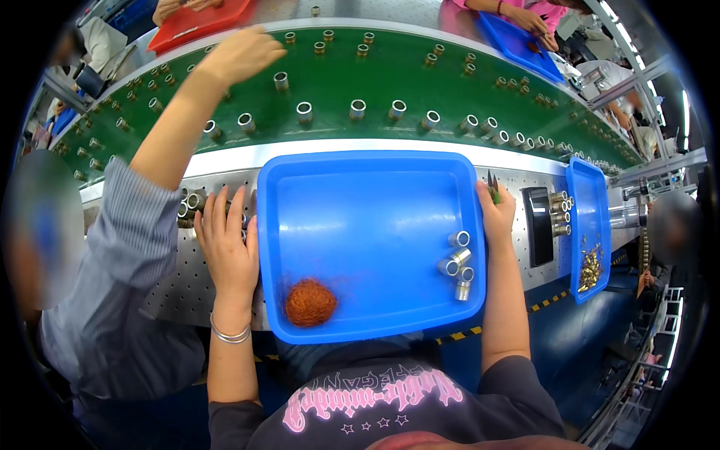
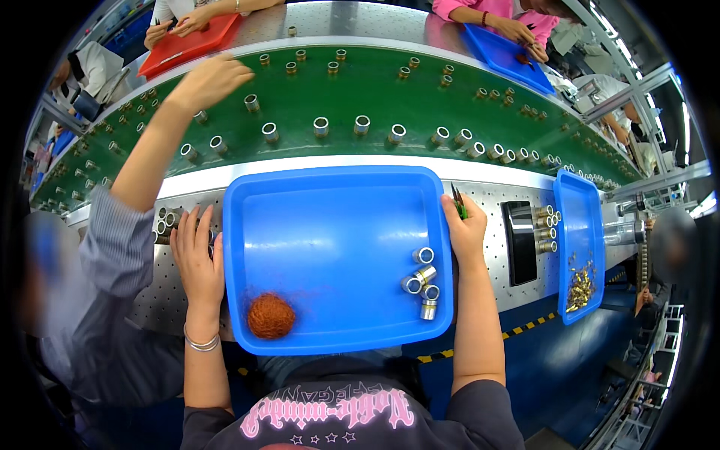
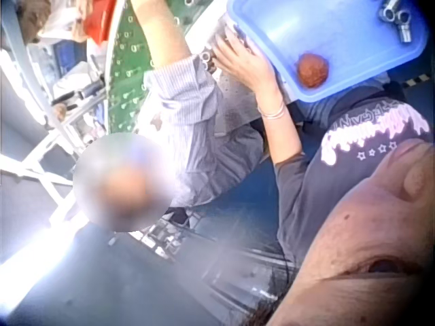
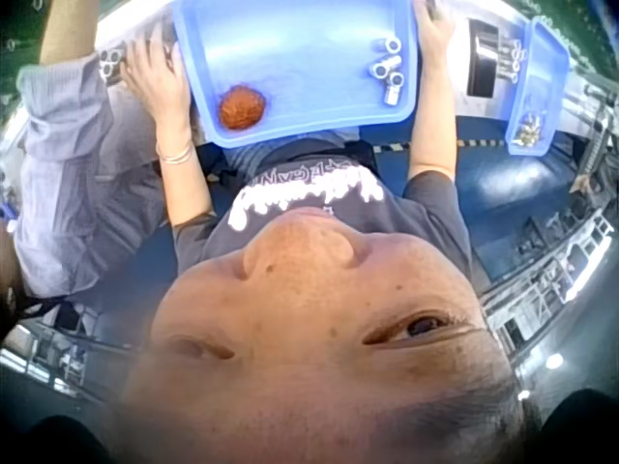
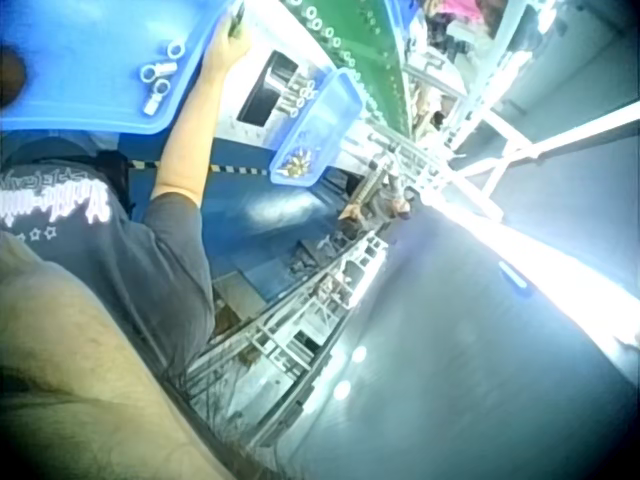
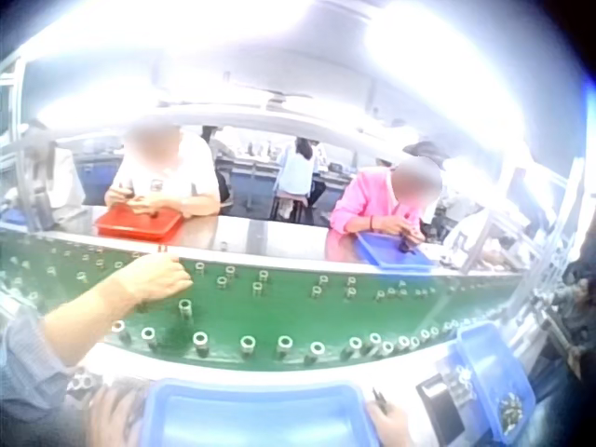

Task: The person uses a green-handled tool to scrape or clean the interior of small cylindrical metal parts. They pick up each part from a blue tray, perform the cleaning action, and place the finished part onto a green conveyor belt. The process is repeated for multiple units.

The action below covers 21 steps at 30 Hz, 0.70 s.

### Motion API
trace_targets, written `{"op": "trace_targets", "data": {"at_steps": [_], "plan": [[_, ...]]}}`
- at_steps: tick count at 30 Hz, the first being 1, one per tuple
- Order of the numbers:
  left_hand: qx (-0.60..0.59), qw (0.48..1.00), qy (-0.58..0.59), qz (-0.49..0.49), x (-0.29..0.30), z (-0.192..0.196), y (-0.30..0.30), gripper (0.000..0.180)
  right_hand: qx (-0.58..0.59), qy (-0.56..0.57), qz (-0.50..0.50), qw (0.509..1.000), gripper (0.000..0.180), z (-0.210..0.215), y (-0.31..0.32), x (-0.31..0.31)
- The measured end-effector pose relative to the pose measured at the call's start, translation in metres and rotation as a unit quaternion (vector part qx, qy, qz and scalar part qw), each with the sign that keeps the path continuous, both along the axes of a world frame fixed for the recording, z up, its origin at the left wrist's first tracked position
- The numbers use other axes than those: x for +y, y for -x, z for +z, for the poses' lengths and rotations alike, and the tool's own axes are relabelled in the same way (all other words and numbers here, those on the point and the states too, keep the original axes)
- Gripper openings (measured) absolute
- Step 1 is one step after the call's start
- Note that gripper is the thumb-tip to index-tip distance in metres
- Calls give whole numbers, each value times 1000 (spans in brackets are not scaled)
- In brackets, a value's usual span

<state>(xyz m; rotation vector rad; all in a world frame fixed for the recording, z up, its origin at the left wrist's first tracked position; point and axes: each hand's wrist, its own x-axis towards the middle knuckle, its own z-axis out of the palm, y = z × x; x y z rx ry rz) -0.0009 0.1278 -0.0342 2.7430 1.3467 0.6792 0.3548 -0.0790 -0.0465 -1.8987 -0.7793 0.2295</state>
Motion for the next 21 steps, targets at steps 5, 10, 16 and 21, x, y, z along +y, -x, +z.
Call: {"op": "trace_targets", "data": {"at_steps": [5,10,16,21], "plan": [[-18,1000,5,-3,0,2,1,38,9,-17,-8,1000,24,-3,-1,0],[-38,999,6,-6,-1,3,3,37,19,-16,-7,1000,25,-11,-5,-1],[-42,999,-1,-15,1,6,4,34,19,-7,-19,1000,22,-9,-5,-3],[-44,999,4,-12,1,5,6,34,3,7,-10,1000,22,-7,-4,-2]]}}
